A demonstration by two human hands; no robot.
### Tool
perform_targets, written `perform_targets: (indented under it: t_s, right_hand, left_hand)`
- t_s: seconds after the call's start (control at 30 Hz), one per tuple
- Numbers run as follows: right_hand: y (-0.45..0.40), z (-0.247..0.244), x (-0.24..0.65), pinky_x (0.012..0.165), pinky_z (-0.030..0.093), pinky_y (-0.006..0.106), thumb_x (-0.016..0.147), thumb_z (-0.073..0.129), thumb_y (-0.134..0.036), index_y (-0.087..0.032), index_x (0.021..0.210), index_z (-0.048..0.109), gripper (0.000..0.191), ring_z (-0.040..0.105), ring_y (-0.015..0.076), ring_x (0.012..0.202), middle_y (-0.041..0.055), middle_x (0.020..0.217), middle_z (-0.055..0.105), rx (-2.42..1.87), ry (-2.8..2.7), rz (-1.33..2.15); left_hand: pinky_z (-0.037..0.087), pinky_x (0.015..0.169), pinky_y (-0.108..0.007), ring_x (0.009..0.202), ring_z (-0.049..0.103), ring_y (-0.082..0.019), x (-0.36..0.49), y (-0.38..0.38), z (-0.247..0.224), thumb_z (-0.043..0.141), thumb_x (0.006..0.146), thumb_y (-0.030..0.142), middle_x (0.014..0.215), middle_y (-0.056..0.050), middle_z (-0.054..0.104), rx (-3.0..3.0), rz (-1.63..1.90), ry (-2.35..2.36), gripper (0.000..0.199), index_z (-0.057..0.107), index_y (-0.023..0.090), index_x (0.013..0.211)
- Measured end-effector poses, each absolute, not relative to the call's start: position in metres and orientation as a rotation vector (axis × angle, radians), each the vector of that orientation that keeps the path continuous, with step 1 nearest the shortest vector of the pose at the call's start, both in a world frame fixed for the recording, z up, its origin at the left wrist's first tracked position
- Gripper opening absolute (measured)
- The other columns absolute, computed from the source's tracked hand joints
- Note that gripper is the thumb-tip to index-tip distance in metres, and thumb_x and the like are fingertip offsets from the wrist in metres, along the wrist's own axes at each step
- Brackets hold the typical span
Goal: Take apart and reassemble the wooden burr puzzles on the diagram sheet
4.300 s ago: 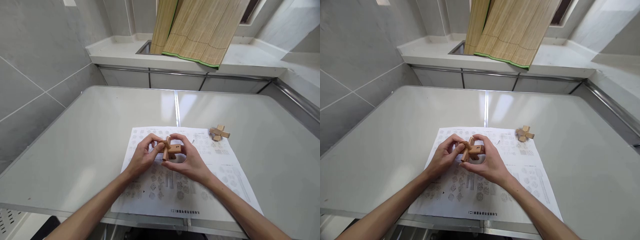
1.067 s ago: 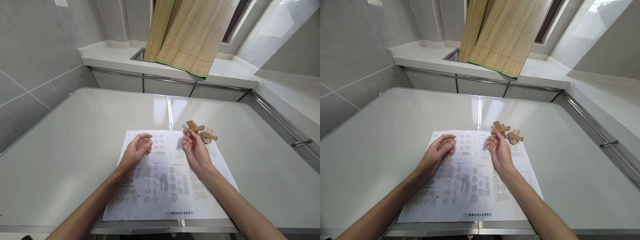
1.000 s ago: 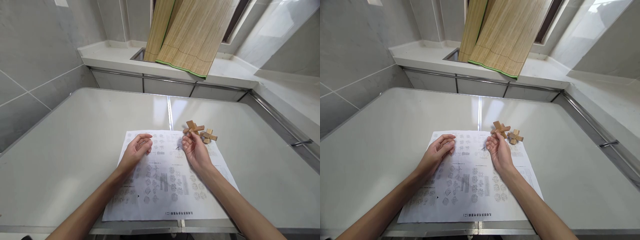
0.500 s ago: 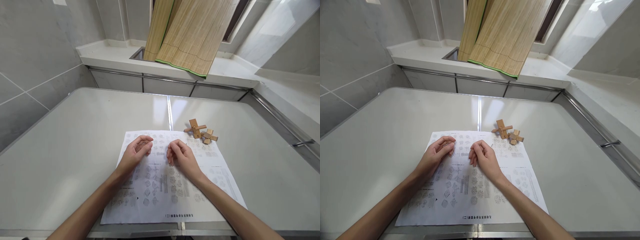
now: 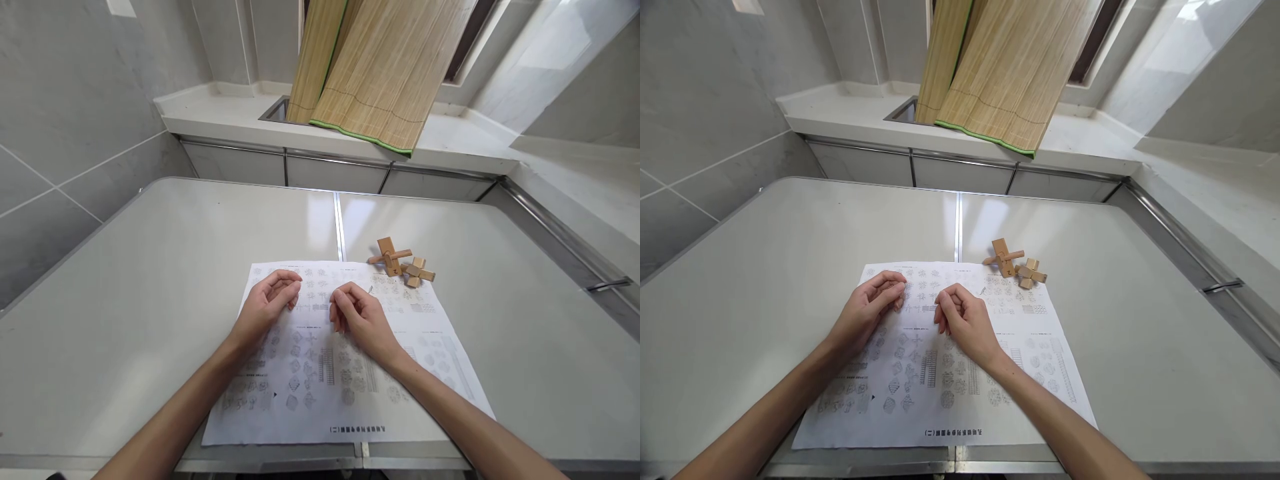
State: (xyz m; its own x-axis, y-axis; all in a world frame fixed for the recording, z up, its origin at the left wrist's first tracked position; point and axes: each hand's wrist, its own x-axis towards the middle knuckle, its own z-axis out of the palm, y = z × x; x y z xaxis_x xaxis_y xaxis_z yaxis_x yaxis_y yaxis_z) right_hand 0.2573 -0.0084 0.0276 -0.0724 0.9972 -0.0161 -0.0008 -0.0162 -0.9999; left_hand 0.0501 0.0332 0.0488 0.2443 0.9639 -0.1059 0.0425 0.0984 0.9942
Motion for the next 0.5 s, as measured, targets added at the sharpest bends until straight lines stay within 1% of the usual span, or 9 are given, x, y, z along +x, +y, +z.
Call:
perform_targets:
  t_s: [0.13, 0.27, 0.43, 0.5]
  right_hand:
    - [-0.009, 0.026, 0.258, 0.053, 0.047, 0.027, 0.103, 0.059, -0.060, -0.023, 0.085, 0.061, 0.041, 0.057, 0.0134, 0.053, -0.0009, 0.068, 0.067, -1.187, -1.258, 1.269]
    - [-0.011, 0.025, 0.257, 0.054, 0.046, 0.027, 0.103, 0.058, -0.060, -0.023, 0.085, 0.061, 0.042, 0.056, 0.0133, 0.053, -0.0010, 0.067, 0.067, -1.179, -1.278, 1.268]
    - [-0.014, 0.023, 0.257, 0.055, 0.046, 0.028, 0.105, 0.057, -0.058, -0.023, 0.087, 0.062, 0.039, 0.054, 0.0135, 0.053, -0.0022, 0.065, 0.064, -1.177, -1.339, 1.230]
    - [-0.016, 0.022, 0.257, 0.054, 0.046, 0.028, 0.105, 0.057, -0.057, -0.023, 0.087, 0.062, 0.039, 0.054, 0.0137, 0.053, -0.0024, 0.064, 0.063, -1.179, -1.355, 1.221]
  left_hand:
    - [0.042, 0.069, -0.028, 0.069, 0.050, -0.015, 0.044, 0.039, 0.048, 0.074, 0.090, 0.044, 0.070, 0.002, 0.055, 1.243, 1.004, 1.117, 0.026, 0.068, 0.020, 0.098]
    - [0.043, 0.068, -0.027, 0.068, 0.050, -0.014, 0.037, 0.041, 0.049, 0.073, 0.090, 0.044, 0.071, 0.002, 0.054, 1.292, 1.109, 1.209, 0.026, 0.069, 0.019, 0.098]
    - [0.044, 0.069, -0.027, 0.073, 0.054, -0.015, 0.026, 0.039, 0.048, 0.070, 0.091, 0.045, 0.081, -0.001, 0.060, 1.462, 1.161, 1.362, 0.027, 0.069, 0.019, 0.099]
    - [0.042, 0.066, -0.027, 0.069, 0.051, -0.014, 0.016, 0.038, 0.046, 0.069, 0.092, 0.045, 0.076, 0.001, 0.057, 1.589, 1.114, 1.435, 0.026, 0.071, 0.019, 0.098]
